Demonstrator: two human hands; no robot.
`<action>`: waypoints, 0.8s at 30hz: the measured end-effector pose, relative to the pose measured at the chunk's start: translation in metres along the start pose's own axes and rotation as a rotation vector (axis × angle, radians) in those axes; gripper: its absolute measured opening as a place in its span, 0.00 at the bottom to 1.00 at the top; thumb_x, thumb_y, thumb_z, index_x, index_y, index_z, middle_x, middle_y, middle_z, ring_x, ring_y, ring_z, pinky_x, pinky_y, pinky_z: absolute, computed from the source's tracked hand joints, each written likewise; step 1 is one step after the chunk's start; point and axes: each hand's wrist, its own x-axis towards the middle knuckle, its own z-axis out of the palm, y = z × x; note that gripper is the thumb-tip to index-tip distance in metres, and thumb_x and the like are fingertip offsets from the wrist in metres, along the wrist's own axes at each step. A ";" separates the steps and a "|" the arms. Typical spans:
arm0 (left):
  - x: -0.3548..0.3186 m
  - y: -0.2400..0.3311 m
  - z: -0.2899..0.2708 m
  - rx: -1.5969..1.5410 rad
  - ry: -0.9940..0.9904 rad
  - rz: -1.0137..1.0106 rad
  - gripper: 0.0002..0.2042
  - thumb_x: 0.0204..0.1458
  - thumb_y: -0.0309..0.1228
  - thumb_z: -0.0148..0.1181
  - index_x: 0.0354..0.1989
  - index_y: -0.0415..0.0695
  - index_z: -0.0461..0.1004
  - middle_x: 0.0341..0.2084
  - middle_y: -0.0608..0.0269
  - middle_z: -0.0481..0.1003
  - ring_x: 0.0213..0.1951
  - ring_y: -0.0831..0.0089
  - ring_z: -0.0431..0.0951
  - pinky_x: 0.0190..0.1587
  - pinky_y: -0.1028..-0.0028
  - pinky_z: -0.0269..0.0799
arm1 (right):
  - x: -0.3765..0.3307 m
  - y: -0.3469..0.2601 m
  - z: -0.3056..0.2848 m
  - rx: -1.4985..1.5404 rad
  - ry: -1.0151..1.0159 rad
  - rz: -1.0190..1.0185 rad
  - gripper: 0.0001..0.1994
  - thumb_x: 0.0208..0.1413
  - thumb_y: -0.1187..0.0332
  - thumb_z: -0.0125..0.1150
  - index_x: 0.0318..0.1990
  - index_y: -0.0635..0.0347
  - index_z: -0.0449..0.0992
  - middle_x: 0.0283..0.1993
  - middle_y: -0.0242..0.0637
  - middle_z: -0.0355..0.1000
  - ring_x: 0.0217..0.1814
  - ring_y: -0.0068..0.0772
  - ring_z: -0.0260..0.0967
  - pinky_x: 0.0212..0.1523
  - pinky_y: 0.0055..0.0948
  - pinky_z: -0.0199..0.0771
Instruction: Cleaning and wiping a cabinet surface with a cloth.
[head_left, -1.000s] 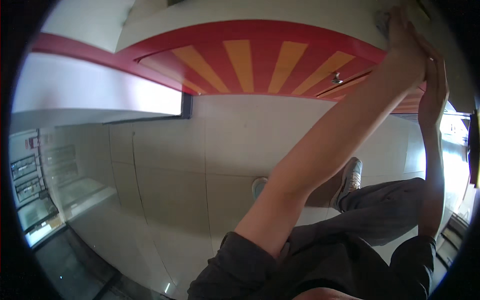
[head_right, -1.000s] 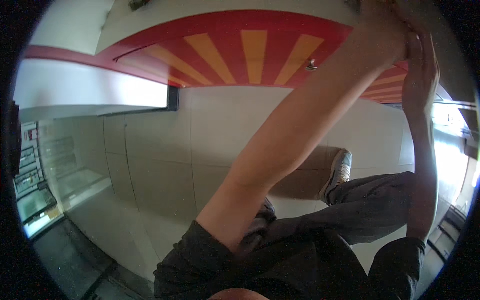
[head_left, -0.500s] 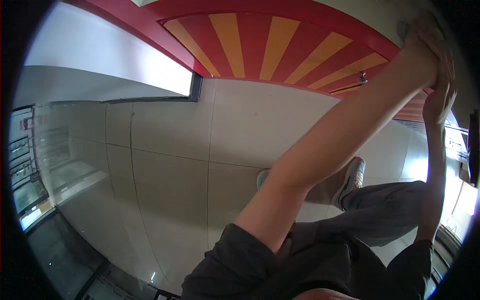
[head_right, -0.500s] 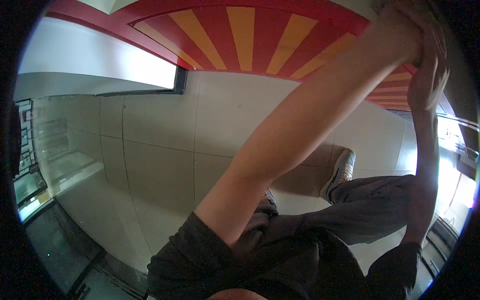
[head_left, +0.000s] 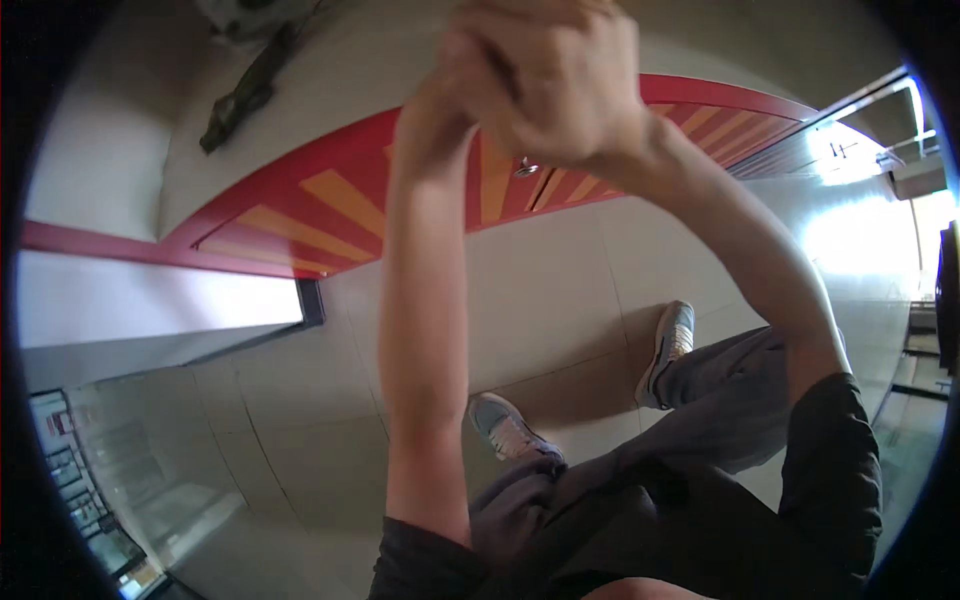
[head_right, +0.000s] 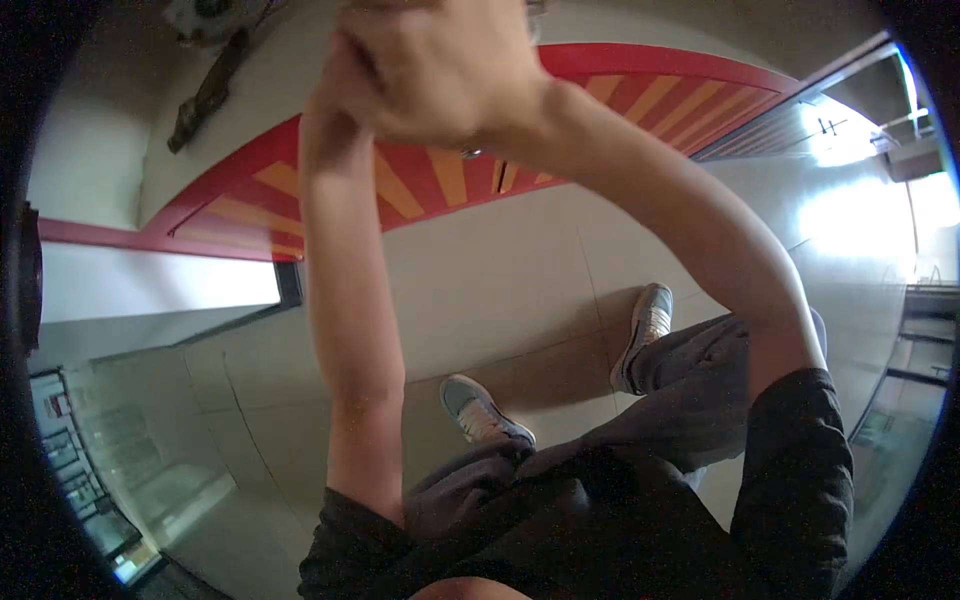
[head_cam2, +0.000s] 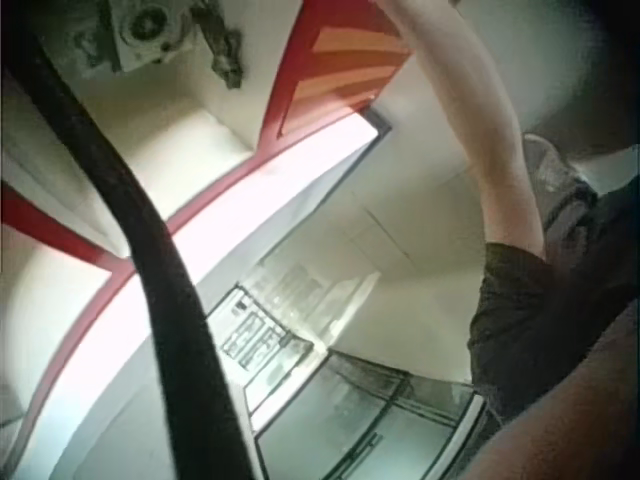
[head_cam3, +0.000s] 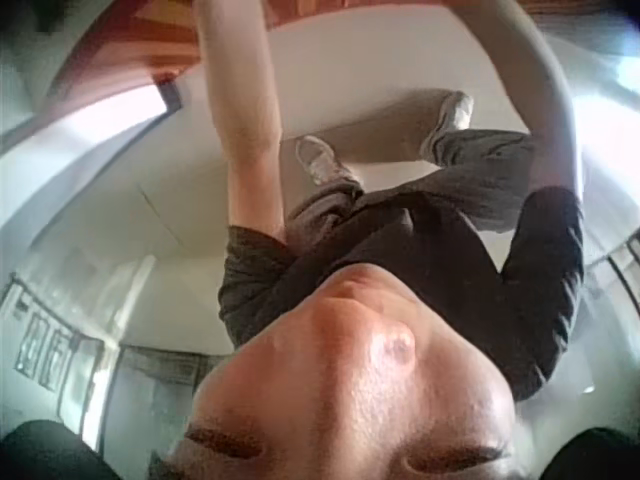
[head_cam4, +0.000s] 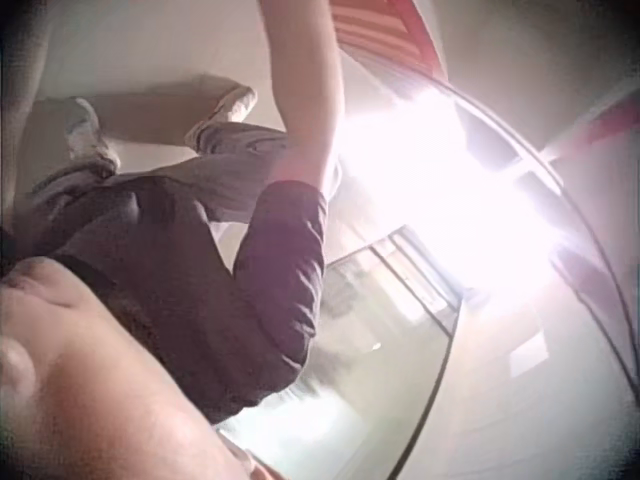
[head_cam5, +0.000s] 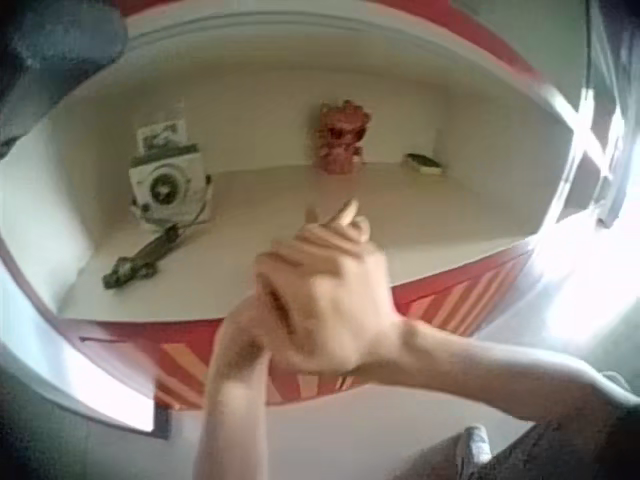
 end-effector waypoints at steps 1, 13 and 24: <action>0.000 -0.006 0.000 0.151 0.085 0.172 0.12 0.72 0.36 0.47 0.48 0.43 0.75 0.43 0.61 0.75 0.47 0.73 0.74 0.56 0.70 0.68 | -0.003 0.002 0.004 0.068 0.027 0.003 0.03 0.51 0.73 0.60 0.28 0.58 0.74 0.28 0.36 0.74 0.22 0.34 0.63 0.27 0.29 0.66; 0.019 -0.038 0.049 2.304 0.930 0.344 0.33 0.72 0.58 0.42 0.73 0.45 0.66 0.75 0.48 0.62 0.82 0.55 0.42 0.75 0.60 0.51 | -0.035 -0.104 0.006 0.617 0.141 -0.189 0.10 0.60 0.60 0.56 0.43 0.53 0.72 0.39 0.34 0.70 0.46 0.38 0.67 0.52 0.42 0.67; 0.097 -0.018 0.010 2.810 1.562 0.091 0.34 0.73 0.58 0.33 0.76 0.46 0.60 0.80 0.47 0.52 0.82 0.42 0.36 0.76 0.45 0.49 | -0.072 -0.017 -0.050 0.711 0.032 -0.064 0.08 0.56 0.62 0.60 0.38 0.54 0.78 0.34 0.36 0.77 0.41 0.40 0.69 0.55 0.43 0.66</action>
